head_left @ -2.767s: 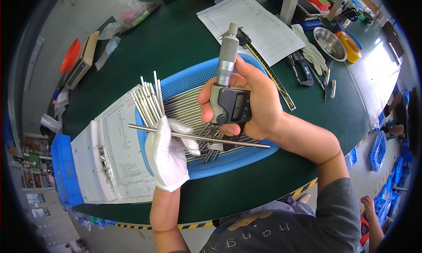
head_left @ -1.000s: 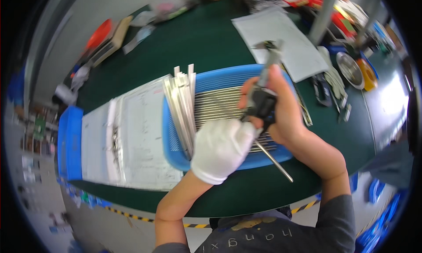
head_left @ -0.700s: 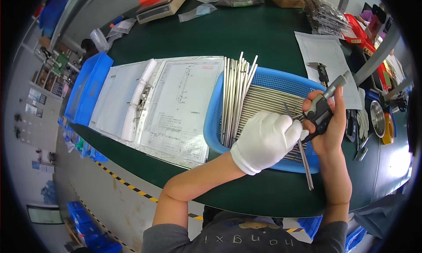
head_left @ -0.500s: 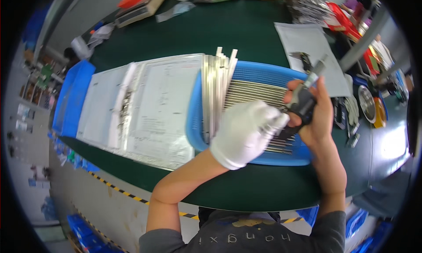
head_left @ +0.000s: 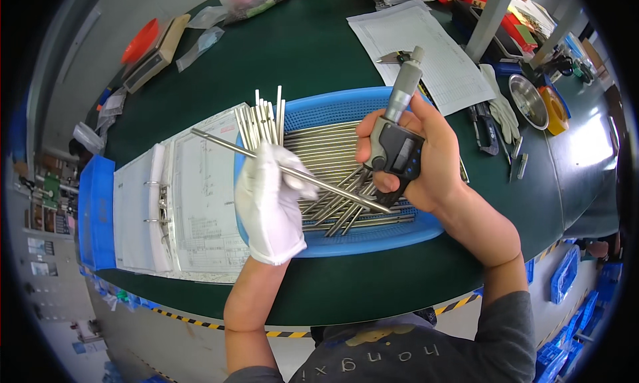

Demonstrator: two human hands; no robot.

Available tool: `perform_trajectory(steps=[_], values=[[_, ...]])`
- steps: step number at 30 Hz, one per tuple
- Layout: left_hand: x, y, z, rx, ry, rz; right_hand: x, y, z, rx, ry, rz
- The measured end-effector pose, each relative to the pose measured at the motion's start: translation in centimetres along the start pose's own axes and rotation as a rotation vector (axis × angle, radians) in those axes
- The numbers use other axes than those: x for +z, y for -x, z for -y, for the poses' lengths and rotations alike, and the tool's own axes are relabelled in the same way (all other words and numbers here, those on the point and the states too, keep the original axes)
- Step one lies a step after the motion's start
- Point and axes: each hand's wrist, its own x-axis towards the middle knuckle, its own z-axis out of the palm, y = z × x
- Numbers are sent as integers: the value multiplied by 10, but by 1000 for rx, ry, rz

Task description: The recorder uses a digital micrometer to measure the thickness of various thin metal rods at an industrial workbench.

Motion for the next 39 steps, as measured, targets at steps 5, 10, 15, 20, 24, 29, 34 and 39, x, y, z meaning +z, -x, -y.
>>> perform_trajectory(steps=[5, 10, 15, 20, 24, 29, 34, 39], values=[[11, 11, 3, -208, -204, 177, -2, -1, 2, 41, -194, 79], [11, 13, 3, -235, -266, 173, -5, -1, 0, 42, -236, 108], [10, 14, 3, -234, -255, 179, -5, -2, -1, 65, -251, 154], [8, 13, 4, -206, -277, 200, -7, -3, -3, 73, -269, 160], [9, 13, 3, -211, -254, 203, -4, -3, -2, 56, -200, 113], [14, 13, 4, -294, -294, 202, -4, -1, 0, 21, -96, 84], [12, 15, 3, -258, -317, 195, -2, -2, -3, 1, -62, 111], [9, 14, 3, -242, -340, 198, -1, 0, -1, 28, -68, 96]])
